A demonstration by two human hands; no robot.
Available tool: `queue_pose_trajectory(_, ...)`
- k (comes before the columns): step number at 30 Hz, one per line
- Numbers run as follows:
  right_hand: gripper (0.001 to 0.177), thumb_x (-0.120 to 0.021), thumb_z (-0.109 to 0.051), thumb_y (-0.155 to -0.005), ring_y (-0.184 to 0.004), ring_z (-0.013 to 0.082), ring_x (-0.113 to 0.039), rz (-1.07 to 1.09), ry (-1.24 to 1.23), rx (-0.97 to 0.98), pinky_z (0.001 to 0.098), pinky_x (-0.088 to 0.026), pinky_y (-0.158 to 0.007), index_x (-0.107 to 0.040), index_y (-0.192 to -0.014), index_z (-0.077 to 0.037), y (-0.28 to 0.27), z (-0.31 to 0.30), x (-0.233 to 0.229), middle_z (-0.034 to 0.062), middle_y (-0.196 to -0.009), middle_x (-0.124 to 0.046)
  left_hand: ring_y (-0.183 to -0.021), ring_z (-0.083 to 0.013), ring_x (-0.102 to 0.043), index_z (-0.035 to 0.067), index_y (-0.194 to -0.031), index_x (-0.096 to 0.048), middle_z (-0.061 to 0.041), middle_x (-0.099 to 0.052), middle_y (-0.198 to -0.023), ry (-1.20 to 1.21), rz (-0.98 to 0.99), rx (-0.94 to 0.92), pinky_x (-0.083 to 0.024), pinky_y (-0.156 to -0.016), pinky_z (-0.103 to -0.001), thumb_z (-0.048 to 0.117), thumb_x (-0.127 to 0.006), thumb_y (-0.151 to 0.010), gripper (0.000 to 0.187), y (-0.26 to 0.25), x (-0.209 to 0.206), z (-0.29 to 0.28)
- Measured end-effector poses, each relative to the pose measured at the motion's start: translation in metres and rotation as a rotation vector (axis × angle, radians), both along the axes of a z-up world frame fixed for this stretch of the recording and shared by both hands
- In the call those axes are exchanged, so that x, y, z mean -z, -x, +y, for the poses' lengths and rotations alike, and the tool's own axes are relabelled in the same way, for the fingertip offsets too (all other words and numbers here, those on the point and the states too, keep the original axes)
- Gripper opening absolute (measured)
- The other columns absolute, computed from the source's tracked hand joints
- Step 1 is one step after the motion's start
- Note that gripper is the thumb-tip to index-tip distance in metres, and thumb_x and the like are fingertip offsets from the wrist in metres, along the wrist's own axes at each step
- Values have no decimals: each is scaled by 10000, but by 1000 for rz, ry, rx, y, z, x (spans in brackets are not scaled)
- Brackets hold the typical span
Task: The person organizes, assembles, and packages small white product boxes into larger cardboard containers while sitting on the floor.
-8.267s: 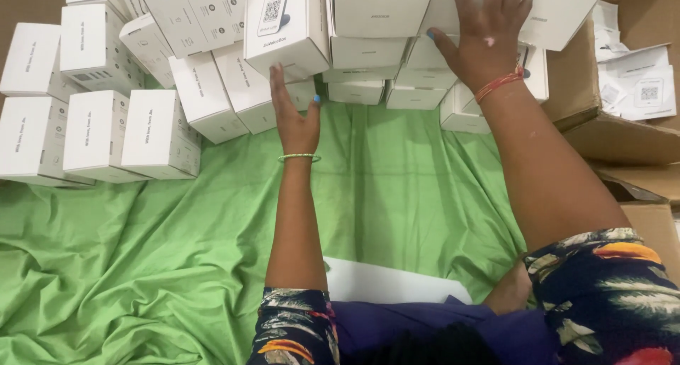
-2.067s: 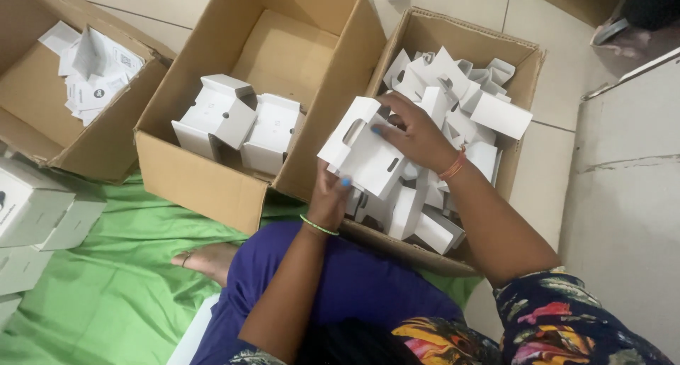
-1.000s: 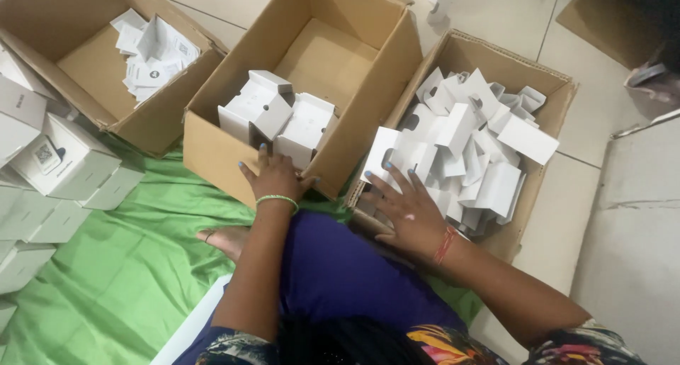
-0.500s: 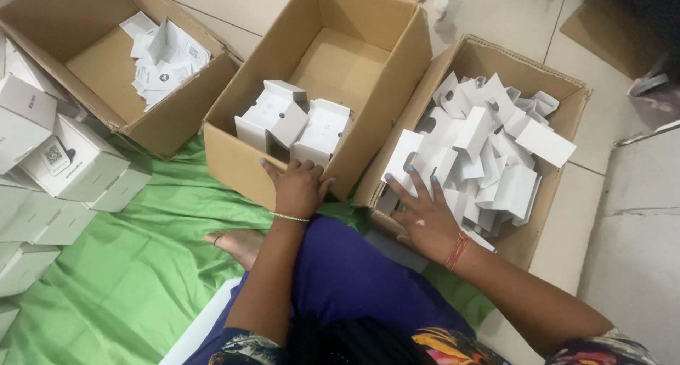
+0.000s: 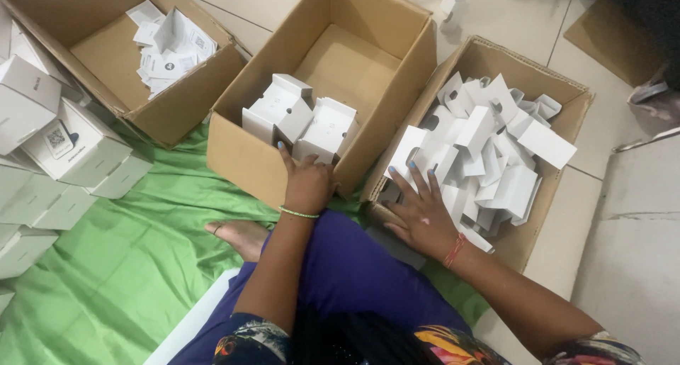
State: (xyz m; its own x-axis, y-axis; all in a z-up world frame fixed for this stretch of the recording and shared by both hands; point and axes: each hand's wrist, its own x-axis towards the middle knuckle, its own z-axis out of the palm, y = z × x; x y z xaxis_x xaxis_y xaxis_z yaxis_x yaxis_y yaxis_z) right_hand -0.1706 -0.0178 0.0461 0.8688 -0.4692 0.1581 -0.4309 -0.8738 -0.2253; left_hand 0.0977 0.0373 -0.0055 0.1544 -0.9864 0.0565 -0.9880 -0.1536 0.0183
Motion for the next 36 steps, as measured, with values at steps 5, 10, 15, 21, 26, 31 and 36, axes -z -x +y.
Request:
queue_pose_trajectory(5,428,-763,-407,-828,-1495,398,-253,-119,17,7,611,-185,-1219,-722,-1163,-145,5,-1,6,167,-1582,-361,-1161,-230,-609,161,-1029,-755,-6,-747,-965,-43,2,-42,-69,-1118,-845,438,-761,-830,341,5,-12,0)
queue_pose_trajectory(10,465,-752,-406,-849,-1492,359,-307,-182,-4,18,583,-210,-1235,-689,-1207,-117,6,-5,11,157,-1567,-408,-1094,-242,-616,146,-997,-757,-12,-731,-934,3,21,-68,-124,-1033,-872,481,-768,-783,398,4,-8,2)
queue_pose_trajectory(15,416,-755,-414,-827,-1490,389,-271,-173,7,-4,612,-181,-1210,-727,-1126,-126,2,-1,0,178,-1574,-376,-1057,-245,-626,164,-906,-768,10,-715,-904,66,-13,-83,-165,-989,-900,400,-706,-832,255,-4,9,0)
queue_pose_trajectory(21,266,-735,-382,-828,-1507,384,-220,-8,53,29,657,-133,-1202,-749,-907,-128,-4,3,-10,138,-1595,-349,-1008,-249,-639,164,-883,-771,3,-719,-883,130,2,-86,-191,-1048,-868,317,-675,-887,181,-3,-9,4)
queue_pose_trajectory(26,243,-708,-352,-864,-1506,357,-256,24,105,85,657,-134,-1210,-740,-872,-111,-7,-1,-10,127,-1570,-404,-1014,-248,-644,147,-887,-779,-18,-733,-884,103,-16,-61,-198,-1082,-824,397,-703,-844,265,8,-18,4)
queue_pose_trajectory(31,288,-705,-385,-876,-1436,319,-375,89,60,40,621,-159,-1215,-742,-858,-100,-24,-30,-33,118,-1417,-551,-1037,-260,-645,133,-918,-795,-61,-741,-899,-82,-10,-47,-221,-1202,-694,579,-714,-875,455,1,-1,1)
queue_pose_trajectory(36,369,-677,-391,-947,-1331,315,-547,-129,102,-148,536,-361,-1191,-715,-1167,-97,-79,-98,-18,118,-1306,-657,-1148,-332,-596,143,-844,-821,-58,-744,-907,31,104,-174,-149,-1052,-842,628,-756,-674,519,6,-40,7)
